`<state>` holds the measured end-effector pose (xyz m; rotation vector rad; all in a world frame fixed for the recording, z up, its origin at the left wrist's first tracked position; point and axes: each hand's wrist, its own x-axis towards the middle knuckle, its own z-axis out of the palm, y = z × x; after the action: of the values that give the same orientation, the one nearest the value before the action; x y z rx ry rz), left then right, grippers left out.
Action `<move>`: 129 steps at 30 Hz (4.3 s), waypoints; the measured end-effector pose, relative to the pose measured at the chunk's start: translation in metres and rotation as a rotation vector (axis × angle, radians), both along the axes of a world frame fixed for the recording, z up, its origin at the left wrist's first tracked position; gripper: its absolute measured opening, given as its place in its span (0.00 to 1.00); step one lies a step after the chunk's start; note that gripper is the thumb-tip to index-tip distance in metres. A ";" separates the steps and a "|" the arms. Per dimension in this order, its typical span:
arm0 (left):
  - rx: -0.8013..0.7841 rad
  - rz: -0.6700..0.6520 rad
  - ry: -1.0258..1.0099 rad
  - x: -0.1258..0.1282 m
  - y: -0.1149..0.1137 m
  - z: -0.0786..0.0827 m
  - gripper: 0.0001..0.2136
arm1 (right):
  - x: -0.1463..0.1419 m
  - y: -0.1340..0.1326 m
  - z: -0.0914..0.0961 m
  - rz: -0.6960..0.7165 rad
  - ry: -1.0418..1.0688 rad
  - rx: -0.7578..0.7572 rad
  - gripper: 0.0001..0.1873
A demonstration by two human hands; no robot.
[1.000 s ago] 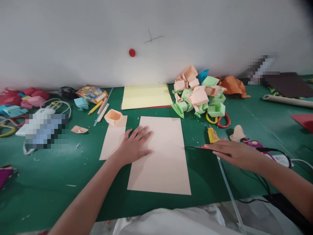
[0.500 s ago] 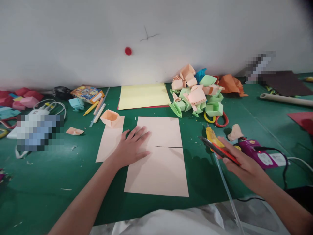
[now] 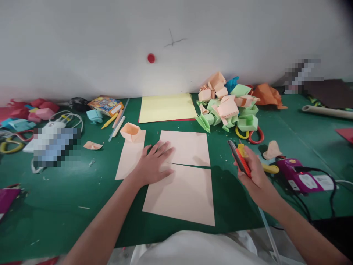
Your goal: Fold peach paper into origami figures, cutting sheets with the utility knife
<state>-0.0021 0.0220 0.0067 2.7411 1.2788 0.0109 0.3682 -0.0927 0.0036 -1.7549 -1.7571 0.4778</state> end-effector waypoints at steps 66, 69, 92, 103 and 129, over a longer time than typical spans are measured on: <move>0.100 0.370 -0.129 -0.008 -0.005 0.014 0.18 | -0.152 0.115 -0.024 0.199 -0.581 0.051 0.34; 0.102 0.366 -0.138 -0.007 -0.006 0.015 0.17 | -0.151 0.115 -0.022 0.202 -0.576 0.044 0.34; 0.164 0.451 -0.175 -0.013 -0.007 0.015 0.10 | -0.150 0.114 -0.021 0.192 -0.582 0.067 0.33; 0.096 0.430 -0.242 -0.008 -0.004 0.011 0.05 | -0.150 0.116 -0.020 0.207 -0.546 0.043 0.34; 0.149 0.523 -0.517 -0.010 -0.005 0.017 0.07 | -0.136 0.118 -0.015 0.195 -0.055 0.293 0.37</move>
<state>-0.0120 0.0172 0.0240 2.1875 1.8052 0.8219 0.2321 0.0257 -0.0111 -1.4145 -1.9371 0.2369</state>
